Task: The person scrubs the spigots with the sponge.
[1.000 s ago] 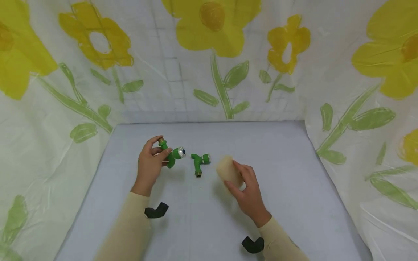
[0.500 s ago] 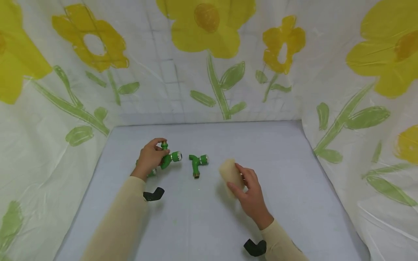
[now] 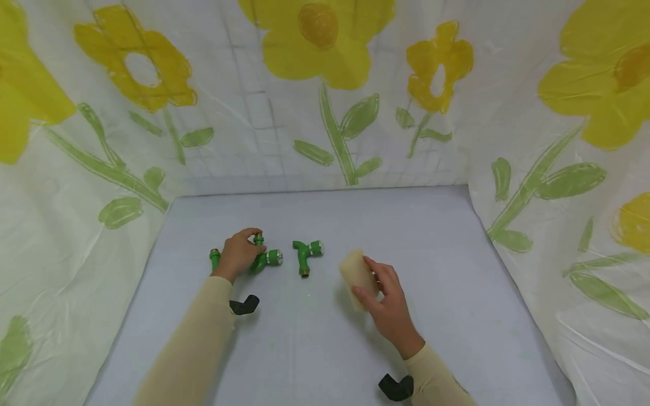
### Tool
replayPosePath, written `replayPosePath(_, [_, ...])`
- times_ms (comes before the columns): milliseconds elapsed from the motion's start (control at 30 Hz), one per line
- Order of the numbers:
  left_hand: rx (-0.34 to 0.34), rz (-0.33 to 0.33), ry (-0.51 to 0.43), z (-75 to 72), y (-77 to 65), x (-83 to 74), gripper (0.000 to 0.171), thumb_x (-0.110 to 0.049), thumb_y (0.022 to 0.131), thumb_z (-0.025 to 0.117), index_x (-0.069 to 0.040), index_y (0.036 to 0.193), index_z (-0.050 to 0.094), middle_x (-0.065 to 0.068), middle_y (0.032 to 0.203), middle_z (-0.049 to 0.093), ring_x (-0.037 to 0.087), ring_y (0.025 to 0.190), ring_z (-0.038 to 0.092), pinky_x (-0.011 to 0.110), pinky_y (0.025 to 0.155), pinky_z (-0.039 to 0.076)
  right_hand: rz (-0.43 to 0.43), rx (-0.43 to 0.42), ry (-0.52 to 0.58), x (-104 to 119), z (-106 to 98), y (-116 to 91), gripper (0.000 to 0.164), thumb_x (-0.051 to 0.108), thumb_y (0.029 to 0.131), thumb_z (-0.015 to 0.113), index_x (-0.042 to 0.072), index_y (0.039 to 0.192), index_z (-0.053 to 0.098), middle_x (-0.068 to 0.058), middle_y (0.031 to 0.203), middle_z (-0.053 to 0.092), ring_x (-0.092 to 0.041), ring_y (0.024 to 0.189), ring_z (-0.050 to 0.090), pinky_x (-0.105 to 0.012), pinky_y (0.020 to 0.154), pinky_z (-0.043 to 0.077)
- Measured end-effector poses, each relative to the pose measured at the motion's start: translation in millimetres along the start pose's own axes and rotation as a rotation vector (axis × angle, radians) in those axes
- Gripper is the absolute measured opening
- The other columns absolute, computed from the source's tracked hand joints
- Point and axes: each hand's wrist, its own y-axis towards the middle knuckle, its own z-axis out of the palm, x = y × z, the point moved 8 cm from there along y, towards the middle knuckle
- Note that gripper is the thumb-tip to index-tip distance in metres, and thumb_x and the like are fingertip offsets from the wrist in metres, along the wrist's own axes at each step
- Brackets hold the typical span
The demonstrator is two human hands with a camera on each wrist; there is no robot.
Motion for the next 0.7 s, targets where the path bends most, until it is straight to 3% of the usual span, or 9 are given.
replayPosePath(200, [-0.015, 0.003, 0.053, 3.3, 0.2, 3.6, 0.055, -0.023, 0.105, 0.076, 0.000, 0.153, 0.059, 0.025, 0.123, 0.073, 0.041, 0.114, 0.068, 0.059, 0.098, 0.055, 0.007, -0.003, 0.004, -4, -1, -2, 0.067, 0.010, 0.100, 0.083, 0.012, 0.160, 0.054, -0.007, 0.141, 0.056, -0.023, 0.122, 0.054, -0.036, 0.096, 0.052])
replayPosePath(400, [-0.054, 0.019, 0.062, 1.7, 0.6, 8.9, 0.056, -0.028, 0.105, 0.076, -0.001, 0.152, 0.061, 0.022, 0.118, 0.074, 0.036, 0.106, 0.067, 0.054, 0.091, 0.057, -0.013, -0.020, -0.008, -3, -4, -3, 0.067, 0.008, 0.099, 0.083, 0.011, 0.159, 0.055, -0.008, 0.140, 0.057, -0.024, 0.121, 0.054, -0.035, 0.095, 0.051])
replayPosePath(533, [-0.137, 0.115, -0.042, -14.9, 1.0, 4.9, 0.062, -0.034, 0.106, 0.076, -0.007, 0.159, 0.055, 0.020, 0.125, 0.070, 0.036, 0.107, 0.068, 0.053, 0.084, 0.058, -0.023, -0.041, -0.016, -2, -8, -5, 0.069, 0.005, 0.096, 0.085, 0.009, 0.158, 0.056, -0.010, 0.139, 0.058, -0.025, 0.120, 0.055, -0.038, 0.092, 0.052])
replayPosePath(700, [-0.289, 0.245, -0.242, -52.3, -6.1, -12.2, 0.084, -0.043, 0.102, 0.081, -0.031, 0.172, 0.035, 0.013, 0.148, 0.062, 0.035, 0.123, 0.065, 0.055, 0.092, 0.058, -0.039, -0.073, -0.020, -2, -13, -7, 0.072, -0.001, 0.091, 0.087, 0.006, 0.156, 0.058, -0.014, 0.136, 0.059, -0.028, 0.114, 0.056, -0.043, 0.086, 0.055])
